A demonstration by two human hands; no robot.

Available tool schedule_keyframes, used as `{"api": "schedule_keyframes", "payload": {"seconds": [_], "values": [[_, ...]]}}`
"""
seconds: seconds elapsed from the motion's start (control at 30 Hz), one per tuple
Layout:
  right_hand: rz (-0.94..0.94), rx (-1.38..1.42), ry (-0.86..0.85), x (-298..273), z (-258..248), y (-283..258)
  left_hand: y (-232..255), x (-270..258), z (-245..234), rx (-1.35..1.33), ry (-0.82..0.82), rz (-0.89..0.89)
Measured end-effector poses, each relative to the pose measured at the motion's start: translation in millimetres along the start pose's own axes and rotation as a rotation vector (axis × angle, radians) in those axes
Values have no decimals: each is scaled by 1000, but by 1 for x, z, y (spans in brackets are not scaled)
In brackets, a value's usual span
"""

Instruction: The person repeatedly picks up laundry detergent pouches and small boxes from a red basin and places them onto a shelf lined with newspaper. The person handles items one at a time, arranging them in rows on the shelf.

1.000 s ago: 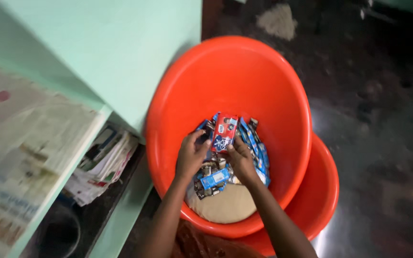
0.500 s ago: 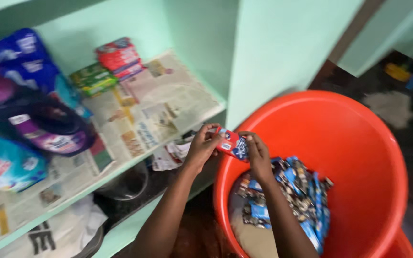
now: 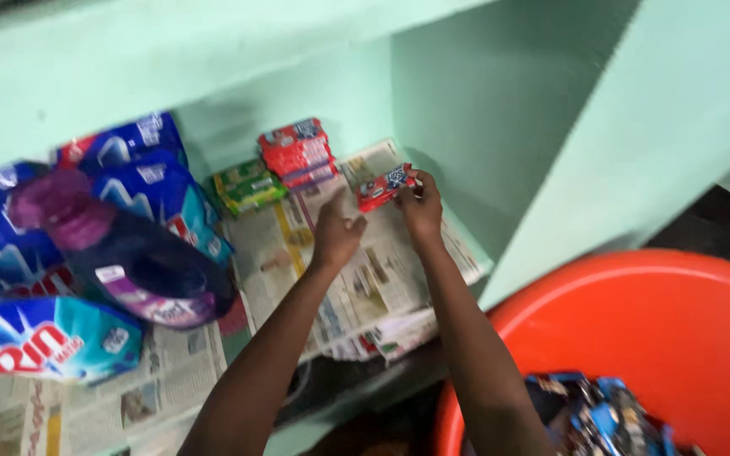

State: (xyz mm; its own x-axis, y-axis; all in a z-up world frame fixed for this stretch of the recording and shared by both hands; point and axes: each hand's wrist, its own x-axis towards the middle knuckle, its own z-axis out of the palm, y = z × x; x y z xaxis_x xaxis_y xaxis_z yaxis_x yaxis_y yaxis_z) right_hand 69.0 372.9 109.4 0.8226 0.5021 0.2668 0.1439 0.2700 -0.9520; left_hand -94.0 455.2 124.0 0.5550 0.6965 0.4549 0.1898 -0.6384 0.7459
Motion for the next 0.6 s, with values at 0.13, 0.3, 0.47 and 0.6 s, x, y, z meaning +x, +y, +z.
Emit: {"api": "schedule_keyframes", "payload": {"seconds": [0.13, 0.3, 0.47, 0.6], "values": [[45, -167, 85, 67, 38, 38, -40, 39, 16, 345, -203, 268], [-202, -326, 77, 89, 55, 68, -52, 75, 46, 445, -87, 314], [-419, -536, 19, 98, 54, 87, -42, 71, 57, 517, -76, 116], [-139, -751, -204, 113, 59, 77, -35, 76, 57, 668, -171, 14]]}}
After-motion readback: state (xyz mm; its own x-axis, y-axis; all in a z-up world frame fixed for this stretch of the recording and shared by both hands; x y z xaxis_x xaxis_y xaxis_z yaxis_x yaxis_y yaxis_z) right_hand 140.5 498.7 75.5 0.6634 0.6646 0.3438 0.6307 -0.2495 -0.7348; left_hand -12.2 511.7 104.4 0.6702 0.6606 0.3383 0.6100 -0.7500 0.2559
